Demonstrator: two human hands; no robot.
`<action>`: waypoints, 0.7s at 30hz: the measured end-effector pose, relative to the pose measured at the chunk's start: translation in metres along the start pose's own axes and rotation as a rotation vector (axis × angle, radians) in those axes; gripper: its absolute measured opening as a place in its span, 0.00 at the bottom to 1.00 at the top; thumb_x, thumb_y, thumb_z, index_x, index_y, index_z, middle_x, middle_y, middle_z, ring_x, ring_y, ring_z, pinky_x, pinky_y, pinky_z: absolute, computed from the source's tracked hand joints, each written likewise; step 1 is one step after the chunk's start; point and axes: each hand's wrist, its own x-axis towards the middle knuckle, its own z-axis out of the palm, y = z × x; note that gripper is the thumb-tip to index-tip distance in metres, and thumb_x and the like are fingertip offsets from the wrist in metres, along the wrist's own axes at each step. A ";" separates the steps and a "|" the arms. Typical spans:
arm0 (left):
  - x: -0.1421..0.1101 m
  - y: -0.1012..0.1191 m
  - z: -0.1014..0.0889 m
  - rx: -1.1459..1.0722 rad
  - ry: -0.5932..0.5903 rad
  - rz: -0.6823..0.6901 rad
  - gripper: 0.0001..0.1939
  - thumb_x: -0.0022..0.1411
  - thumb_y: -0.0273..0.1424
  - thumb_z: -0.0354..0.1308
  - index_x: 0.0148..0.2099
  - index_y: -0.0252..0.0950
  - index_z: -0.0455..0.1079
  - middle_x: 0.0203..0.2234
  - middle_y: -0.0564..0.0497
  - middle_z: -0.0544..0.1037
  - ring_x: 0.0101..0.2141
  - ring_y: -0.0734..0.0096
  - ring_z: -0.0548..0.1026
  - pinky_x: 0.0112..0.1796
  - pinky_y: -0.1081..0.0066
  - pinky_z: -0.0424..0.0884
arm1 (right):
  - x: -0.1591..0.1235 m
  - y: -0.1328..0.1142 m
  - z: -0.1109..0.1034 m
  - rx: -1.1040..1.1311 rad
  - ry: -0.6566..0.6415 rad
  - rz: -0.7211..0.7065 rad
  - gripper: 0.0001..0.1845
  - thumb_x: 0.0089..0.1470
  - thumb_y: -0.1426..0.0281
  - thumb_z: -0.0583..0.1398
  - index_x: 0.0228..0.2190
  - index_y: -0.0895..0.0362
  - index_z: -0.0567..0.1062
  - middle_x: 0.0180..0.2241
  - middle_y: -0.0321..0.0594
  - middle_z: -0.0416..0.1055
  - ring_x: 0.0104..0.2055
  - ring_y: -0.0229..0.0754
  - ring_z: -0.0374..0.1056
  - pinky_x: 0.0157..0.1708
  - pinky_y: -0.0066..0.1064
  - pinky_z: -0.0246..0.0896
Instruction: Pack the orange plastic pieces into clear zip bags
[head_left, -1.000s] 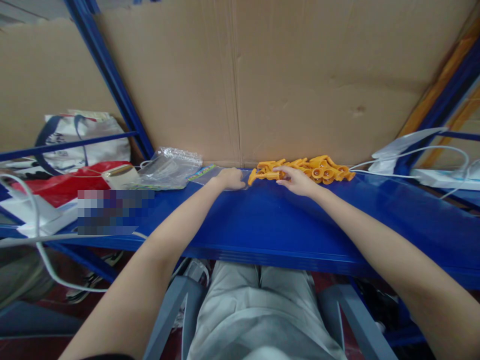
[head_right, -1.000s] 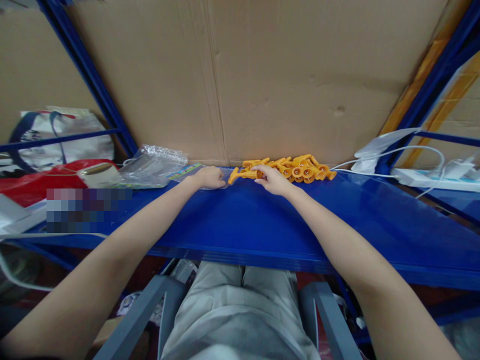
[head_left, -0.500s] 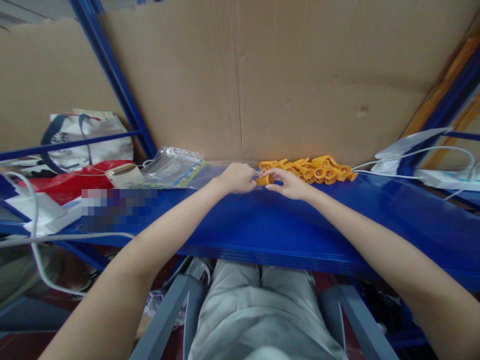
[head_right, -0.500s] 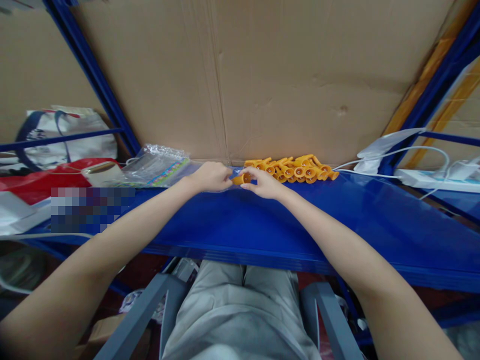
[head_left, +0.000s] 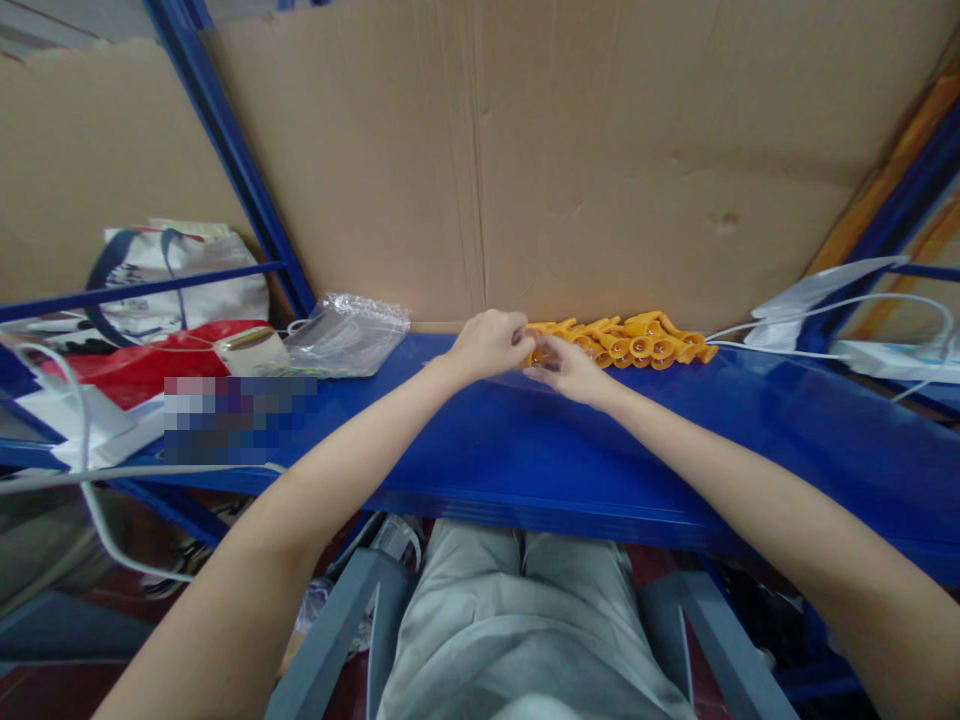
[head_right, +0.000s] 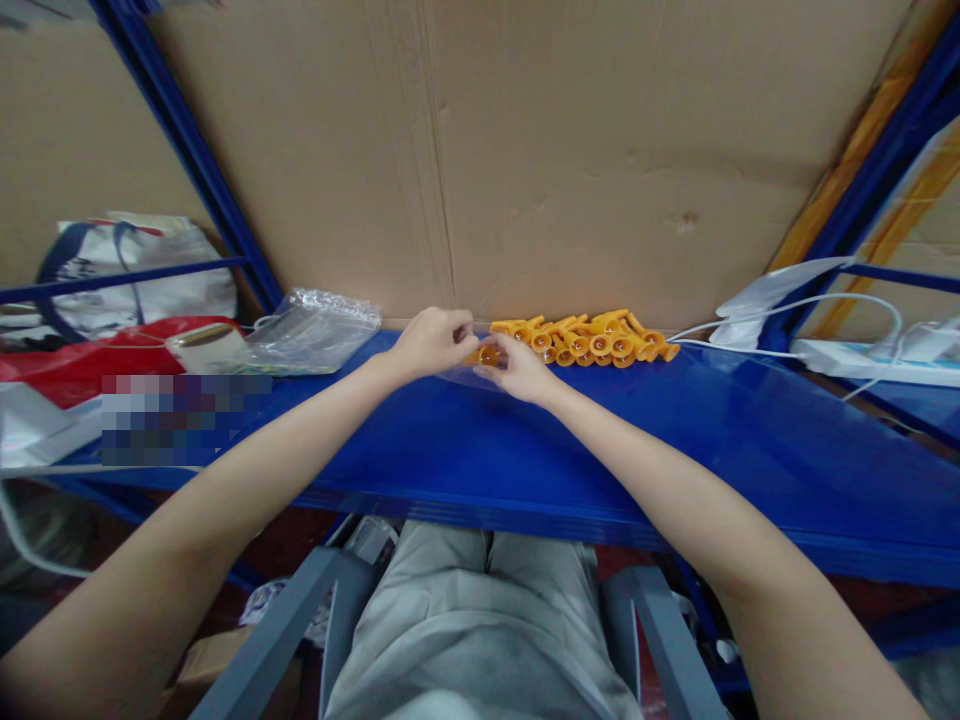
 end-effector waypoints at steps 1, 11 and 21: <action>0.001 0.003 0.004 -0.046 0.017 0.001 0.12 0.59 0.31 0.49 0.32 0.33 0.73 0.26 0.47 0.77 0.28 0.68 0.72 0.31 0.71 0.64 | 0.000 0.000 0.001 0.013 -0.007 -0.006 0.22 0.51 0.61 0.65 0.46 0.56 0.70 0.49 0.48 0.72 0.50 0.50 0.71 0.53 0.48 0.66; 0.011 -0.029 0.017 -0.208 0.111 -0.073 0.15 0.65 0.32 0.44 0.40 0.33 0.71 0.35 0.46 0.77 0.37 0.67 0.73 0.40 0.69 0.67 | 0.002 0.010 -0.002 0.109 0.093 0.113 0.18 0.44 0.67 0.68 0.38 0.55 0.70 0.46 0.45 0.73 0.48 0.47 0.72 0.53 0.47 0.66; -0.011 -0.109 0.044 -0.625 -0.059 -0.723 0.19 0.66 0.35 0.48 0.55 0.33 0.70 0.47 0.40 0.78 0.42 0.65 0.79 0.38 0.69 0.75 | 0.000 0.016 -0.005 0.174 0.045 0.173 0.19 0.40 0.68 0.68 0.35 0.55 0.69 0.46 0.44 0.73 0.47 0.46 0.73 0.51 0.48 0.68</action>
